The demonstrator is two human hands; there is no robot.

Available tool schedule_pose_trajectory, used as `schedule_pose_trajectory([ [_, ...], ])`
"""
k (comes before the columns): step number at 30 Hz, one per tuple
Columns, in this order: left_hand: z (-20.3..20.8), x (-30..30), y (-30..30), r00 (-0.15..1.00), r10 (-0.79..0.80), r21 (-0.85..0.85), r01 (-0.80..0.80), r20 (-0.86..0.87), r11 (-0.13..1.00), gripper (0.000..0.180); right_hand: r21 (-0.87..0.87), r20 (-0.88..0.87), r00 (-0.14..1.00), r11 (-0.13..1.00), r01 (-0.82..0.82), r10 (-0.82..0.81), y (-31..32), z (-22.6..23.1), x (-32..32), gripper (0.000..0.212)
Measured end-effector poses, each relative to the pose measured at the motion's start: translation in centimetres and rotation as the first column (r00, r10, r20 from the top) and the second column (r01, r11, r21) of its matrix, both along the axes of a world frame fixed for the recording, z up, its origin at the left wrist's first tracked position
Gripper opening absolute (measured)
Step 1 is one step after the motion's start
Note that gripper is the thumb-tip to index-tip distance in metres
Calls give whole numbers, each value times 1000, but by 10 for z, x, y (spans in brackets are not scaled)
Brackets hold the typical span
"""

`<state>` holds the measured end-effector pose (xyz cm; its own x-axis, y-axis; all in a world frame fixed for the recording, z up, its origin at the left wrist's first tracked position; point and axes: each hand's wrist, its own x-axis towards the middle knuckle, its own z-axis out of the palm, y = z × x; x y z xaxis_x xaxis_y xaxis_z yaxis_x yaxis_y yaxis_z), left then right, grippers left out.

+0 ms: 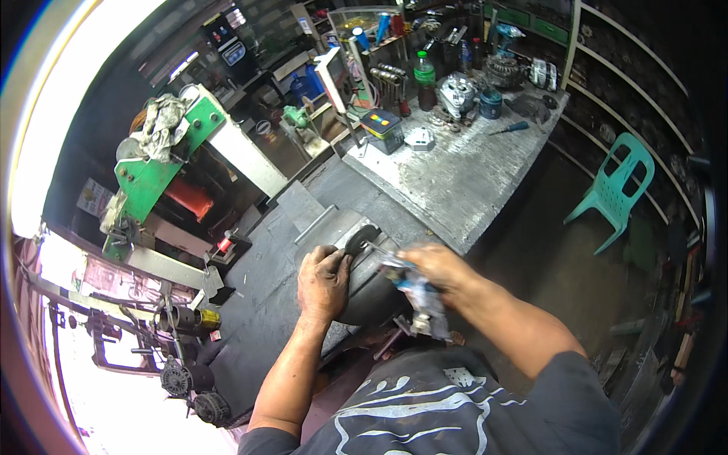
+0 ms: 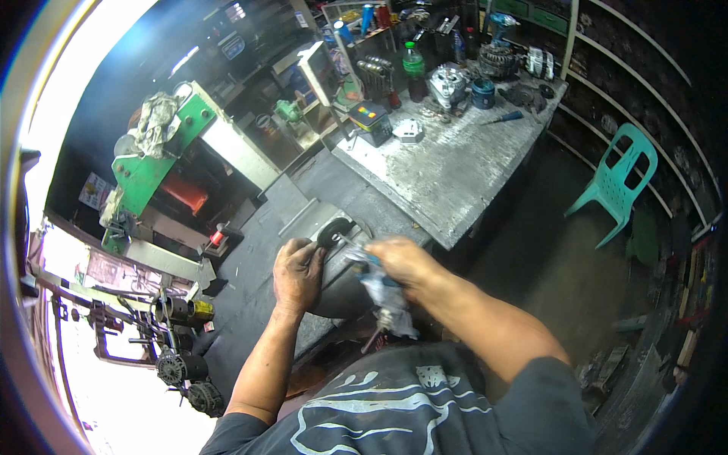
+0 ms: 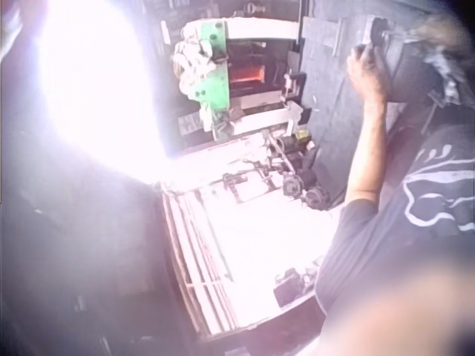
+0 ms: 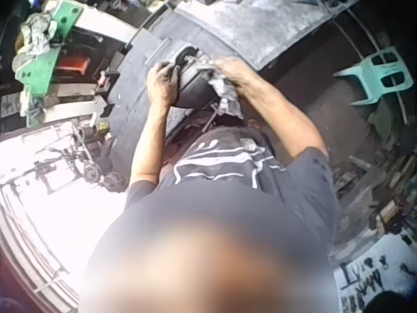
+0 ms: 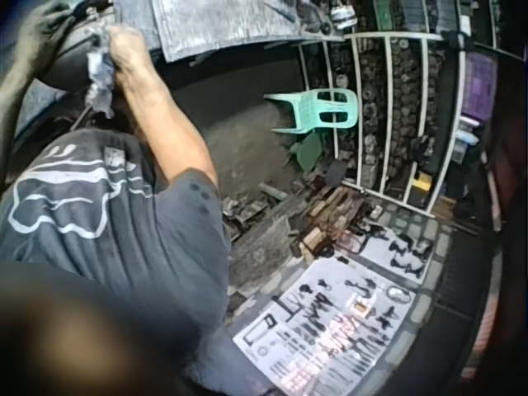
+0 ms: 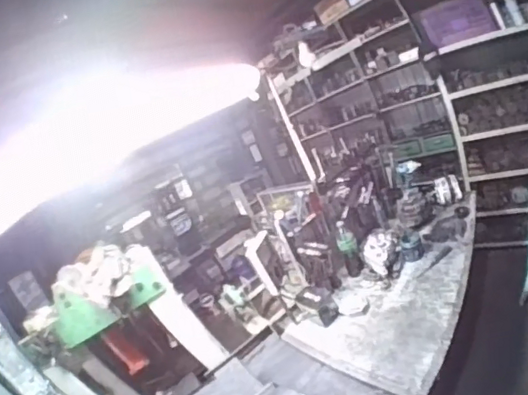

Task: The person operates a green drill press to work on a metal part, then removes the part and walks to a workbench. They place the part in a bench vise, tighten it, and use a cloth to wipe the surface of the part.

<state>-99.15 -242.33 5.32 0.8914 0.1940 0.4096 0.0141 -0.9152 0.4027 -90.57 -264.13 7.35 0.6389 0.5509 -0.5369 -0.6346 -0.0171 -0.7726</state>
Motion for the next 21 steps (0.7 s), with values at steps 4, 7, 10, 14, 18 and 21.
schedule_pose_trajectory([
  [4,-1,0,1,1000,6,36,-6,9,999,19,-81,196,973,990,-111,125,-3,3,11,26],
  [7,-1,1,3,1000,2,13,-2,-4,1000,20,-402,801,478,916,-17,360,1,10,16,23],
  [10,1,-3,3,1000,17,-29,-17,-12,999,20,-700,712,199,706,112,674,-6,8,12,21],
  [14,5,-2,4,999,5,-43,-6,-40,999,21,-601,777,-47,761,243,628,-4,-22,1,17],
  [18,5,0,6,999,-15,-41,14,-34,999,19,-683,709,26,678,271,704,-5,-35,-19,22],
  [21,4,-1,6,1000,-8,-57,8,0,998,20,-689,704,74,654,312,706,2,-26,-24,24],
])
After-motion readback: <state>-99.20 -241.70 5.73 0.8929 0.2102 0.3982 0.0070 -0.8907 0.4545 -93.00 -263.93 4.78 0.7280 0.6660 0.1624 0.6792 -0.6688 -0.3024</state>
